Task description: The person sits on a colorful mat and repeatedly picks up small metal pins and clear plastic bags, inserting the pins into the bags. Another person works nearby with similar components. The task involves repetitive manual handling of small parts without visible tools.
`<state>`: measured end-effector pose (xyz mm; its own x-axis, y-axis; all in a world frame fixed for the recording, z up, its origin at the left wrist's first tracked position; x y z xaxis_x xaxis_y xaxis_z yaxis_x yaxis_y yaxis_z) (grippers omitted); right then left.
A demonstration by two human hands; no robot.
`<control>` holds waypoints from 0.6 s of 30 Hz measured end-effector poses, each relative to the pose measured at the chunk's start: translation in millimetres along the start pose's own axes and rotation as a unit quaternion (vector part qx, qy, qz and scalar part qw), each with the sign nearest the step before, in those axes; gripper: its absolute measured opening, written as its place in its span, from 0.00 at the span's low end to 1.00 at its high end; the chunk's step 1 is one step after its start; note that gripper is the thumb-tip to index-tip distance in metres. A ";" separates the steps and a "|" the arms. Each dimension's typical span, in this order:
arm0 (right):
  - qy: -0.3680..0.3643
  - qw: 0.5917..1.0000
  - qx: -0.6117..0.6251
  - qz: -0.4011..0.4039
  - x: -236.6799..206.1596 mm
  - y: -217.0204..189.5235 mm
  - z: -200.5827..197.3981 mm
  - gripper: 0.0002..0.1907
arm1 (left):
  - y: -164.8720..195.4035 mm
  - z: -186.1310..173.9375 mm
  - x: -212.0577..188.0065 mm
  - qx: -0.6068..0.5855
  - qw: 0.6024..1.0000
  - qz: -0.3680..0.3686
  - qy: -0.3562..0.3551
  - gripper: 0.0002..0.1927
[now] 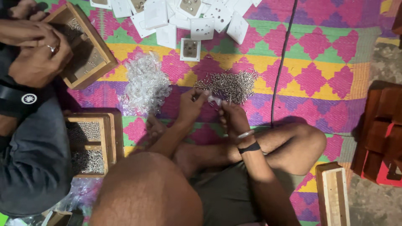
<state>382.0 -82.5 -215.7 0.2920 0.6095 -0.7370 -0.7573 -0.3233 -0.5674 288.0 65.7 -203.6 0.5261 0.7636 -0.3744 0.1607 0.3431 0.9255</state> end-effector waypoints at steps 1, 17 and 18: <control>0.005 1.000 -0.016 -0.010 -1.8 -3.7 0.6 0.11 | -0.2 -2.0 -0.5 0.007 1.000 0.004 0.002 0.10; 0.030 0.992 -0.108 -0.050 -2.7 -14.9 -8.5 0.09 | -5.9 -5.5 -7.2 0.094 0.988 0.055 -0.111 0.10; 0.020 0.985 -0.147 -0.088 -2.3 -21.4 -4.4 0.09 | -2.2 -6.6 -9.7 0.160 0.975 0.075 -0.135 0.10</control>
<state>400.2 -80.1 -203.5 0.4309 0.6471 -0.6289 -0.4930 -0.4150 -0.7647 277.1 61.1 -202.4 0.7575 0.6050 -0.2453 0.2949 0.0182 0.9554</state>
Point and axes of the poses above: each hand's wrist, its own x-axis towards the middle knuckle, its own z-axis out of the palm, y = z × x, the point moved 9 cm from there along x, towards the middle knuckle, and after that the axes turned 3 degrees about -x, right-handed, at the moved point
